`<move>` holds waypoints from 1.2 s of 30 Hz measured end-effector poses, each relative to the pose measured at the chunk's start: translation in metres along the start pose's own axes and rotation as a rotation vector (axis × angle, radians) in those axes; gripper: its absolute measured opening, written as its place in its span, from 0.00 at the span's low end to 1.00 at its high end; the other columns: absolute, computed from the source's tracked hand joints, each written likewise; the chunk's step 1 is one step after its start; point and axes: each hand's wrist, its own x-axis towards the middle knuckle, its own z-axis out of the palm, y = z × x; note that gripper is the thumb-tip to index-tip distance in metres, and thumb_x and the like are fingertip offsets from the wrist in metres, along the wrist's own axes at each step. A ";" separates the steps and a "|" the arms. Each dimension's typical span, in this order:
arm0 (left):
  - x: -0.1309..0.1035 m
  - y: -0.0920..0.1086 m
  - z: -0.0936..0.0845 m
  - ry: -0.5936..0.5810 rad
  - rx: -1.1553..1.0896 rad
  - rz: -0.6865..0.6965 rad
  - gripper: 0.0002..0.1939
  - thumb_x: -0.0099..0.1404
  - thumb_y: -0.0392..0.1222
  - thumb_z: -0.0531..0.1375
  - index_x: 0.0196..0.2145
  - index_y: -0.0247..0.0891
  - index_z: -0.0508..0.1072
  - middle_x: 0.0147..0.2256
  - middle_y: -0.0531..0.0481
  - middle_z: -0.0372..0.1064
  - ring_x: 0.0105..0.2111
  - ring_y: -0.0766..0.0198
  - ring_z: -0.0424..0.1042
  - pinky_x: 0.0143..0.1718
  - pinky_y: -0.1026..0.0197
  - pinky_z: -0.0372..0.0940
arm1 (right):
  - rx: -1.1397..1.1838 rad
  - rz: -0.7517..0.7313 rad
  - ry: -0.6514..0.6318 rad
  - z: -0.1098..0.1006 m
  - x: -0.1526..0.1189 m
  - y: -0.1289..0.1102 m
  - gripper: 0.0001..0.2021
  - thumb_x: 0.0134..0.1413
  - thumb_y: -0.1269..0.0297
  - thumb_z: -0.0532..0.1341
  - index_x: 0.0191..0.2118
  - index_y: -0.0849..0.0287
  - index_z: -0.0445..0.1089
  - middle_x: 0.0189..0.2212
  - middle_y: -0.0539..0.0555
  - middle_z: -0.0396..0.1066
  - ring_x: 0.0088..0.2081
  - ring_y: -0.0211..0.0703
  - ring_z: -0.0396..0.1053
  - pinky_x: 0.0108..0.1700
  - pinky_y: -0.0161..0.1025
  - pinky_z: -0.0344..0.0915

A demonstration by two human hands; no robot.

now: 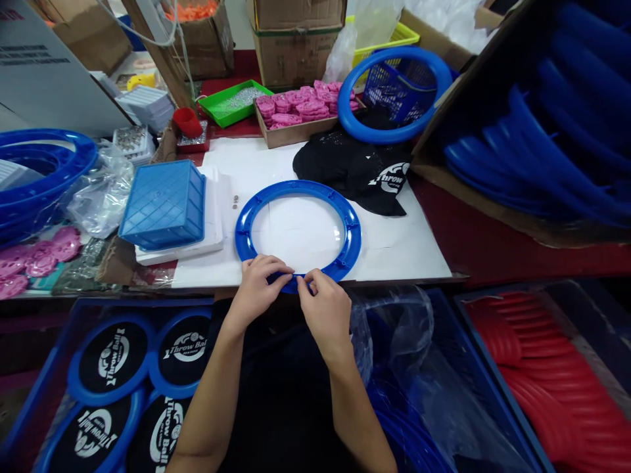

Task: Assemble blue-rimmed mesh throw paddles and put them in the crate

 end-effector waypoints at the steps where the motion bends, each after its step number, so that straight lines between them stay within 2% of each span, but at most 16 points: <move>1: 0.000 0.000 0.001 0.011 0.005 0.001 0.06 0.71 0.37 0.64 0.37 0.46 0.81 0.41 0.54 0.79 0.48 0.58 0.72 0.55 0.48 0.53 | -0.007 0.025 -0.009 0.000 0.000 -0.002 0.13 0.65 0.57 0.61 0.29 0.54 0.68 0.19 0.46 0.65 0.23 0.39 0.62 0.28 0.37 0.50; 6: 0.000 0.001 0.002 0.027 0.022 0.009 0.06 0.70 0.36 0.65 0.37 0.46 0.80 0.41 0.56 0.79 0.48 0.59 0.72 0.54 0.49 0.52 | -0.067 0.128 -0.118 -0.006 0.006 -0.012 0.12 0.62 0.59 0.63 0.28 0.53 0.66 0.20 0.46 0.67 0.24 0.40 0.63 0.27 0.36 0.48; 10: 0.001 0.003 0.002 0.010 0.017 0.004 0.06 0.70 0.35 0.65 0.36 0.45 0.80 0.41 0.56 0.79 0.48 0.59 0.72 0.53 0.48 0.52 | -0.060 0.146 -0.175 -0.013 0.012 -0.014 0.12 0.62 0.60 0.63 0.28 0.53 0.65 0.20 0.46 0.68 0.23 0.40 0.63 0.28 0.36 0.49; 12: 0.001 0.003 0.002 0.014 0.013 0.008 0.06 0.70 0.35 0.64 0.36 0.45 0.79 0.40 0.56 0.79 0.47 0.59 0.72 0.53 0.48 0.51 | -0.064 0.103 -0.151 -0.012 0.012 -0.012 0.12 0.62 0.60 0.63 0.28 0.53 0.65 0.20 0.45 0.68 0.23 0.39 0.62 0.28 0.36 0.48; 16: -0.001 0.002 0.004 0.036 0.041 0.041 0.06 0.72 0.35 0.63 0.37 0.45 0.79 0.41 0.55 0.79 0.47 0.59 0.72 0.53 0.49 0.52 | -0.124 -0.081 -0.013 -0.001 0.005 -0.003 0.11 0.65 0.61 0.60 0.29 0.54 0.66 0.21 0.47 0.68 0.24 0.40 0.65 0.30 0.38 0.48; 18: -0.002 0.002 0.005 0.046 0.071 0.061 0.06 0.72 0.36 0.63 0.37 0.45 0.78 0.41 0.55 0.79 0.47 0.59 0.72 0.53 0.48 0.52 | -0.141 -0.120 0.047 0.006 0.000 0.001 0.13 0.67 0.60 0.59 0.29 0.55 0.67 0.20 0.47 0.68 0.24 0.40 0.65 0.30 0.38 0.48; 23: -0.001 0.007 0.009 0.041 0.156 0.068 0.05 0.71 0.36 0.62 0.38 0.44 0.77 0.42 0.52 0.79 0.47 0.57 0.72 0.52 0.47 0.52 | -0.180 -0.089 0.131 0.013 -0.004 0.004 0.15 0.68 0.59 0.58 0.28 0.55 0.68 0.19 0.48 0.69 0.22 0.39 0.65 0.29 0.37 0.49; 26: -0.003 0.011 0.010 0.023 0.263 0.098 0.06 0.74 0.37 0.59 0.41 0.44 0.76 0.44 0.49 0.79 0.48 0.54 0.71 0.53 0.44 0.51 | -0.228 -0.142 0.155 0.009 -0.003 0.007 0.16 0.69 0.59 0.58 0.28 0.56 0.69 0.20 0.49 0.70 0.23 0.39 0.66 0.29 0.38 0.48; 30: -0.007 0.015 0.009 -0.002 0.424 0.181 0.11 0.77 0.35 0.53 0.45 0.43 0.76 0.46 0.45 0.78 0.49 0.51 0.71 0.56 0.40 0.48 | -0.187 -0.193 0.154 0.004 -0.004 0.017 0.18 0.71 0.57 0.59 0.28 0.56 0.70 0.21 0.50 0.72 0.24 0.38 0.68 0.30 0.37 0.52; 33: -0.007 0.014 0.009 -0.018 0.378 0.188 0.11 0.77 0.36 0.54 0.45 0.43 0.77 0.45 0.48 0.78 0.47 0.53 0.72 0.55 0.41 0.49 | -0.116 -0.161 0.136 0.002 -0.006 0.023 0.18 0.71 0.55 0.60 0.29 0.56 0.70 0.20 0.48 0.70 0.23 0.38 0.67 0.30 0.36 0.54; 36: -0.004 0.013 0.009 -0.027 0.279 0.136 0.09 0.77 0.38 0.57 0.42 0.44 0.77 0.44 0.50 0.78 0.46 0.56 0.73 0.54 0.44 0.50 | -0.093 -0.126 0.124 0.003 -0.007 0.024 0.18 0.70 0.54 0.60 0.28 0.55 0.70 0.17 0.47 0.67 0.21 0.37 0.65 0.30 0.36 0.54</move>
